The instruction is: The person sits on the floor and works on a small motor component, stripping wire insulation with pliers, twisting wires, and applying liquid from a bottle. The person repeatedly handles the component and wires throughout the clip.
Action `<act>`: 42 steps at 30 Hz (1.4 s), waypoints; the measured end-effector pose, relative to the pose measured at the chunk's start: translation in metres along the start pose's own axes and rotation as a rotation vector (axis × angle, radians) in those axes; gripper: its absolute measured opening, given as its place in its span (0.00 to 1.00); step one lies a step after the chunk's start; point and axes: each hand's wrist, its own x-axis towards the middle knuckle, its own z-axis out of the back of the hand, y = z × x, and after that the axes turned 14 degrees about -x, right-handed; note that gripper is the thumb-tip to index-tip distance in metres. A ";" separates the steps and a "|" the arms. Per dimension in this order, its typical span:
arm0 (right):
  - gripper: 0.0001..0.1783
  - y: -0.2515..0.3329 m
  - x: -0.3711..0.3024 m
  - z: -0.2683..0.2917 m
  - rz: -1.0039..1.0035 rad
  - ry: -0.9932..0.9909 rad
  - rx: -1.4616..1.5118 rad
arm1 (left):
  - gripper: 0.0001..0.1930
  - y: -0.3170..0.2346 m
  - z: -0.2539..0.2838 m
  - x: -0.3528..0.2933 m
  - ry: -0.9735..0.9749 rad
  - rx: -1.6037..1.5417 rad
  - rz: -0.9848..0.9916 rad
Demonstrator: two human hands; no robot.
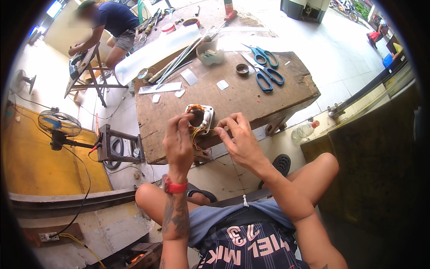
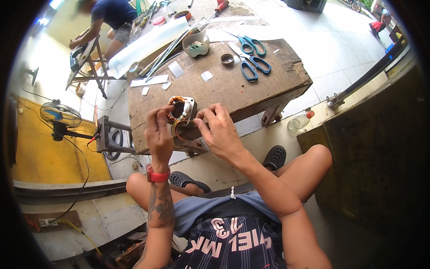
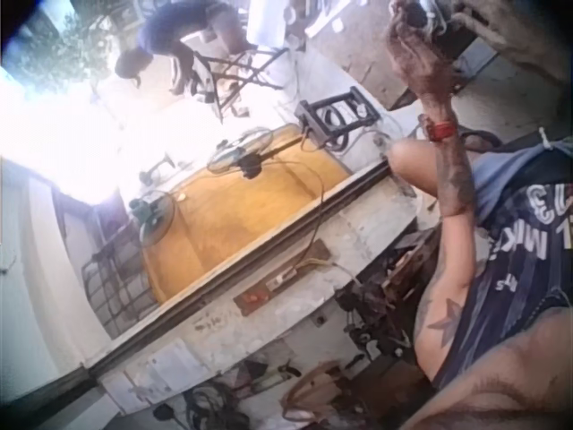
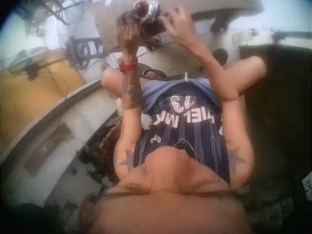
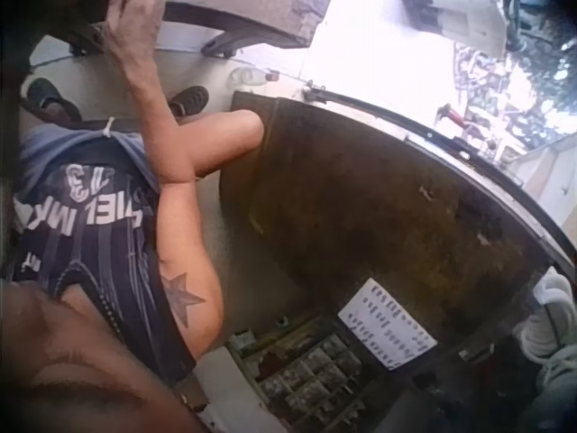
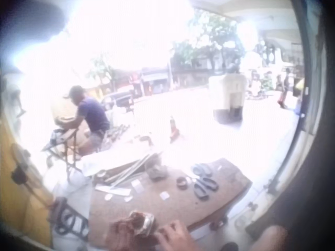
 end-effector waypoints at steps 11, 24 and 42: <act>0.15 -0.004 0.007 -0.006 -0.036 0.016 0.087 | 0.22 0.009 0.033 -0.014 0.260 0.410 -0.359; 0.14 -0.007 0.008 -0.012 0.004 -0.034 0.029 | 0.10 0.000 0.015 0.014 0.320 0.347 -0.407; 0.12 0.006 -0.030 -0.032 -0.357 0.199 0.836 | 0.06 -0.001 -0.020 0.014 0.139 0.435 -0.241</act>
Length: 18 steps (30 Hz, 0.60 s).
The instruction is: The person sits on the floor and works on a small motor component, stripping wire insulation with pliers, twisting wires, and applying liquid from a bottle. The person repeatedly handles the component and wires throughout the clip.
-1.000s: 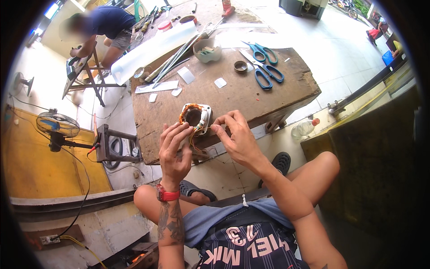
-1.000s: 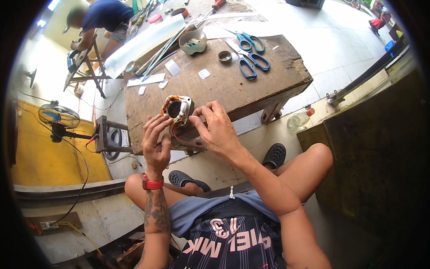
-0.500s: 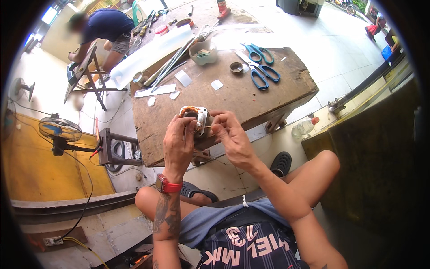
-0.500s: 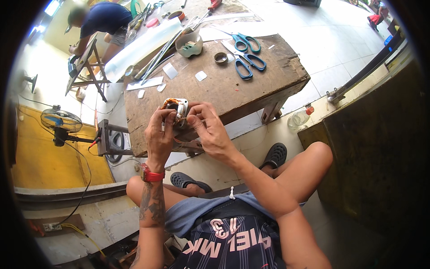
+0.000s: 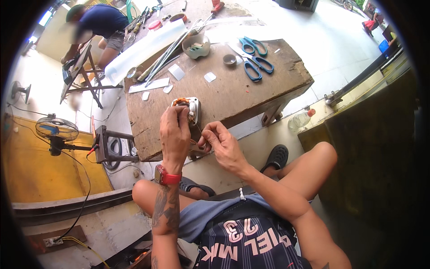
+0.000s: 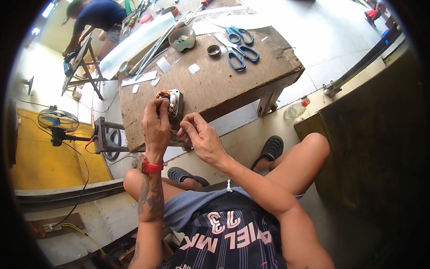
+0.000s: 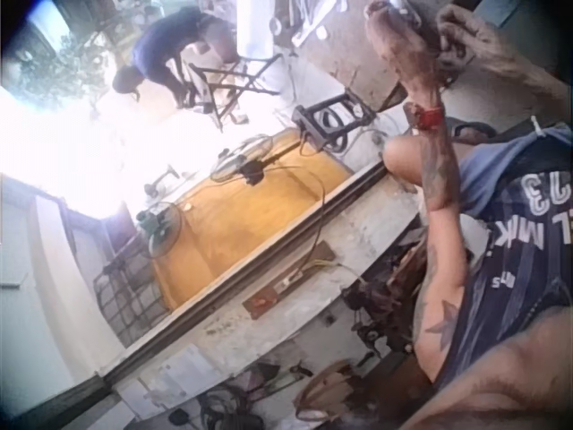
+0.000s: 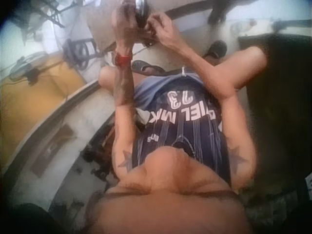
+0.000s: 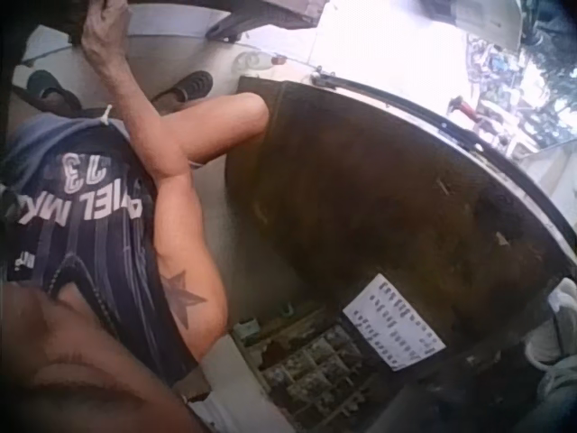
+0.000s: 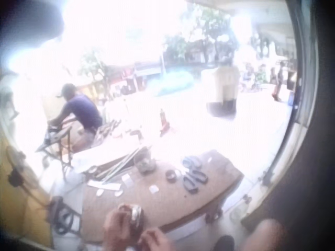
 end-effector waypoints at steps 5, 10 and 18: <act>0.09 0.035 0.011 0.022 0.558 -0.139 -0.342 | 0.13 -0.017 0.009 -0.038 0.005 0.162 -0.188; 0.08 0.049 0.043 0.025 0.782 -0.350 -0.801 | 0.09 -0.018 0.002 -0.049 -0.192 -0.091 0.142; 0.09 0.041 0.052 0.021 0.829 -0.251 -0.832 | 0.10 -0.027 0.002 -0.046 -0.224 -0.022 0.154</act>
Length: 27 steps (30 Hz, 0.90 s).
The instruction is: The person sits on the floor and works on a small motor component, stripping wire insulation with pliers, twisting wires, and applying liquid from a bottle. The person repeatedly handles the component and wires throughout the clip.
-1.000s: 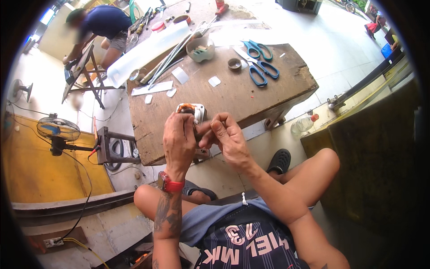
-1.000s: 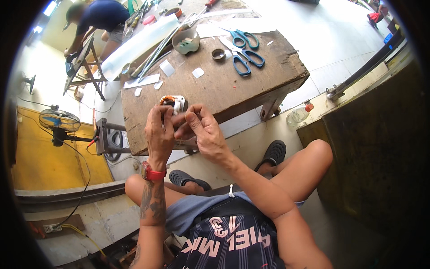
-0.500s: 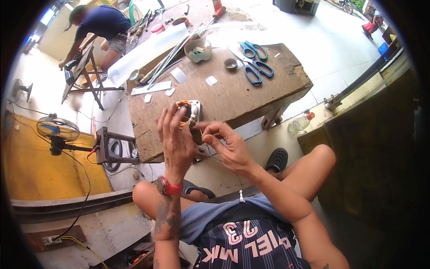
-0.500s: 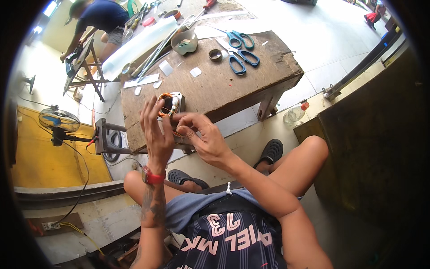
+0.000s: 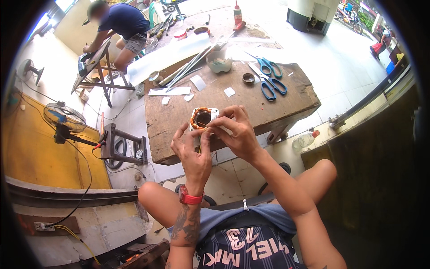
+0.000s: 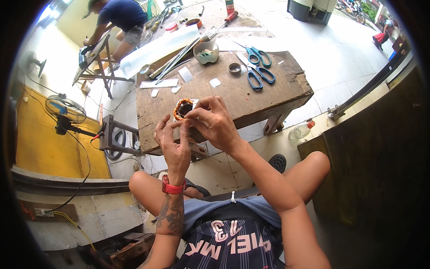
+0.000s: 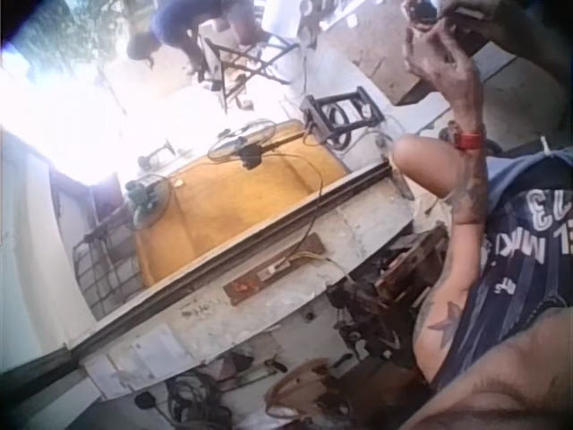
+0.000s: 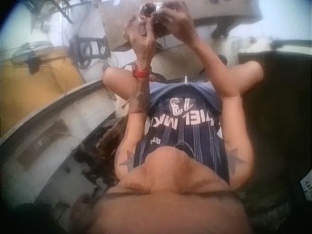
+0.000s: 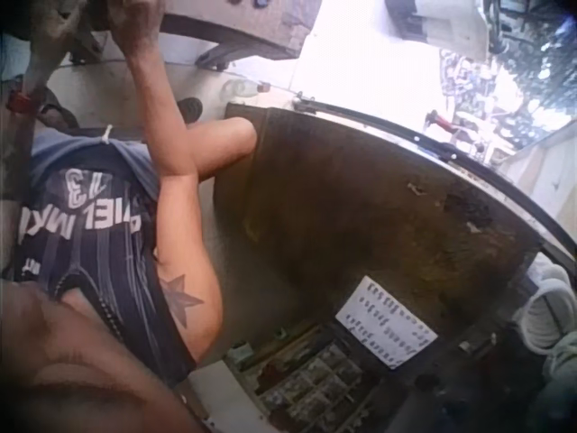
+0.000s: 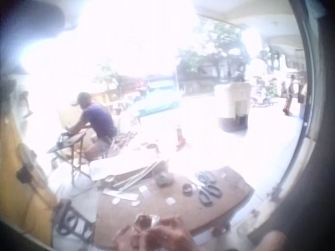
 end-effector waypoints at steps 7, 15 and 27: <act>0.12 -0.005 0.003 0.000 0.212 0.045 -0.110 | 0.15 0.020 0.006 0.001 0.044 -0.436 0.424; 0.09 -0.001 0.000 0.001 0.214 0.103 -0.289 | 0.18 0.020 0.009 0.004 0.041 -0.625 0.469; 0.21 -0.010 0.021 0.002 -0.358 0.491 0.073 | 0.21 0.018 -0.001 0.002 0.087 -0.340 0.282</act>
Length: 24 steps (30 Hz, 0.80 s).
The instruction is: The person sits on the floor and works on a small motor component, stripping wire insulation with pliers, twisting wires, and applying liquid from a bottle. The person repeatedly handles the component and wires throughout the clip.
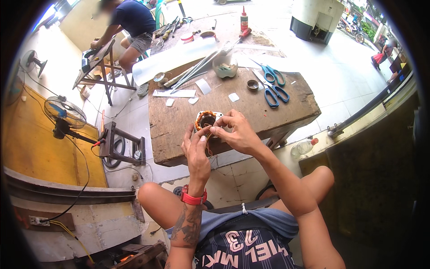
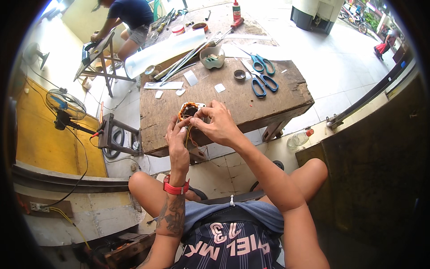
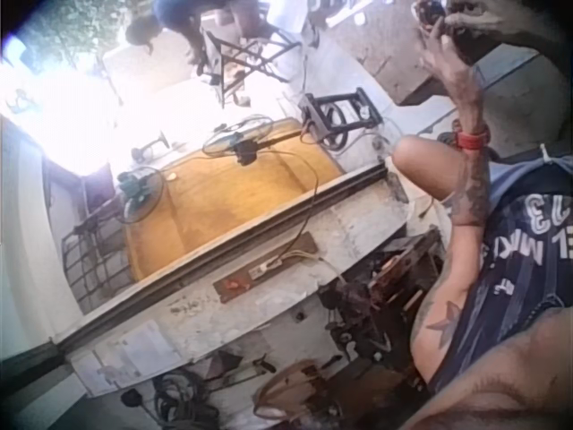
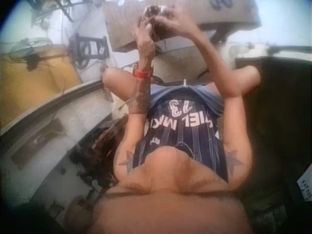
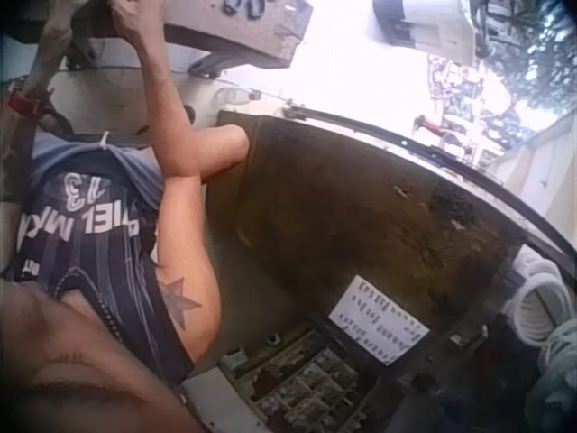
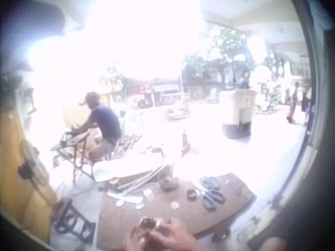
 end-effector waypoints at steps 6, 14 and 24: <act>0.19 -0.002 -0.001 -0.001 -0.170 0.090 0.043 | 0.17 -0.002 -0.003 0.000 -0.024 0.052 -0.052; 0.13 -0.008 -0.035 0.005 0.104 -0.242 -0.187 | 0.06 0.001 -0.014 0.036 -0.008 0.201 -0.435; 0.10 -0.007 -0.061 -0.045 -0.131 -0.186 0.837 | 0.05 -0.001 -0.015 0.045 0.013 0.346 -0.397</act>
